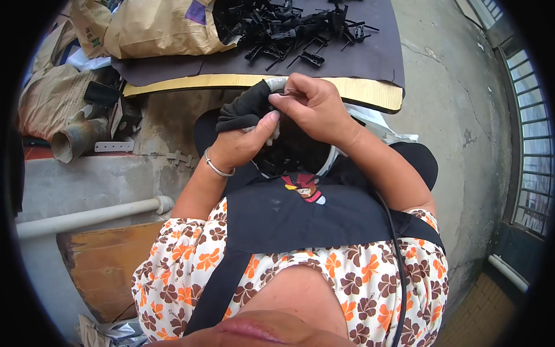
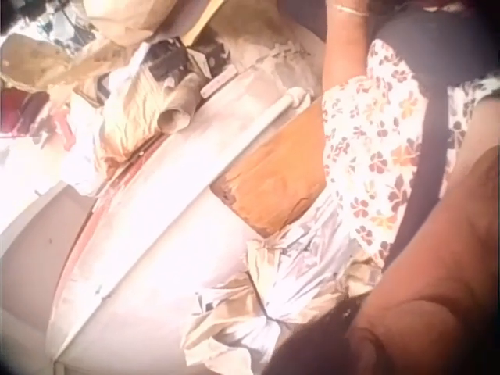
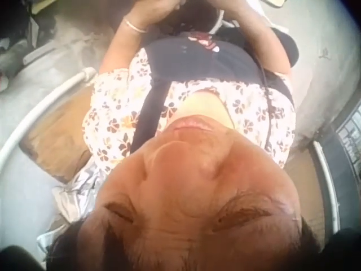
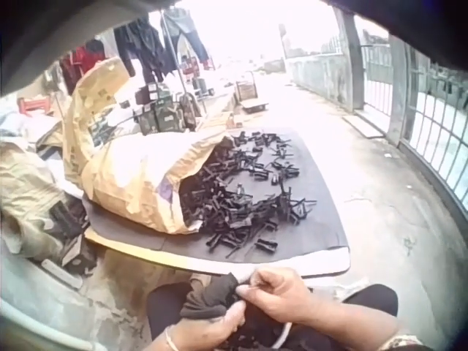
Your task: Manual assembly of small black plastic housings with white internal inserts.
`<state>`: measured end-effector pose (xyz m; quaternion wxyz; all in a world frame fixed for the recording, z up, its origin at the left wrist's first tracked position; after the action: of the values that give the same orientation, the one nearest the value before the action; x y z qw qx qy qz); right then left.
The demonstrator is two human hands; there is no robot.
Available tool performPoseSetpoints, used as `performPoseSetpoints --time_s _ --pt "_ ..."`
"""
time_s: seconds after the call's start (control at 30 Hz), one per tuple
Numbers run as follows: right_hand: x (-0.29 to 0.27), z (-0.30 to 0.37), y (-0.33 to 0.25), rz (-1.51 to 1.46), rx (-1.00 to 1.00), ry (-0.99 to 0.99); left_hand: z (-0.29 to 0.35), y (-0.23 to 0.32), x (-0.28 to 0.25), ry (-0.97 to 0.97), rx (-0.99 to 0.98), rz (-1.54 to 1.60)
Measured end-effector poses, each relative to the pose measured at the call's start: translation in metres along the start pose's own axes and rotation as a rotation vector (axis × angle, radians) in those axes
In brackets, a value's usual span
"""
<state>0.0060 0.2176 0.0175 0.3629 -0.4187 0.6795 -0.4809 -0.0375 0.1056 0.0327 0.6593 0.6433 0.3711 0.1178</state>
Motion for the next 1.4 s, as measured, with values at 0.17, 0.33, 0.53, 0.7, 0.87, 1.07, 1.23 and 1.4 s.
performPoseSetpoints --time_s 0.17,0.33,0.53,0.7,0.87,1.07,1.23,1.4 --pt "-0.006 -0.001 0.012 -0.041 0.175 -0.068 -0.008 0.003 0.005 0.102 0.145 -0.038" --pt "-0.011 0.002 0.0 0.228 -0.02 -0.108 -0.008 -0.011 0.008 0.116 -0.05 0.103" --pt "-0.003 0.007 -0.007 0.252 -0.11 -0.098 -0.007 -0.001 0.012 0.179 0.162 -0.047" --pt "0.003 0.009 0.017 0.282 0.019 -0.081 0.003 0.014 0.02 0.265 0.501 -0.601" --pt "-0.005 0.002 0.01 0.094 -0.005 -0.172 -0.011 0.012 0.009 0.239 0.314 -0.162" --pt "-0.005 -0.009 0.013 0.235 -0.01 -0.22 -0.03 0.004 -0.014 0.158 0.072 0.487" --pt "-0.009 0.0 -0.007 0.219 -0.289 -0.151 -0.019 -0.012 -0.012 0.173 0.102 0.17" --pt "-0.001 0.005 0.011 0.074 0.022 -0.213 -0.002 -0.018 0.011 -0.058 0.053 0.229"
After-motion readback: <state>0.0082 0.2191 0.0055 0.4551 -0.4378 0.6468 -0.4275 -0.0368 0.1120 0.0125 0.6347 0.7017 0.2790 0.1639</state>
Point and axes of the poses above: each hand's wrist, its own z-axis away from the middle knuckle, its own x-axis out of the palm, y = z × x, the point moved 8 cm from there along -z, towards the middle knuckle, and after that the axes turned 6 degrees about y, right-handed, at the moved point
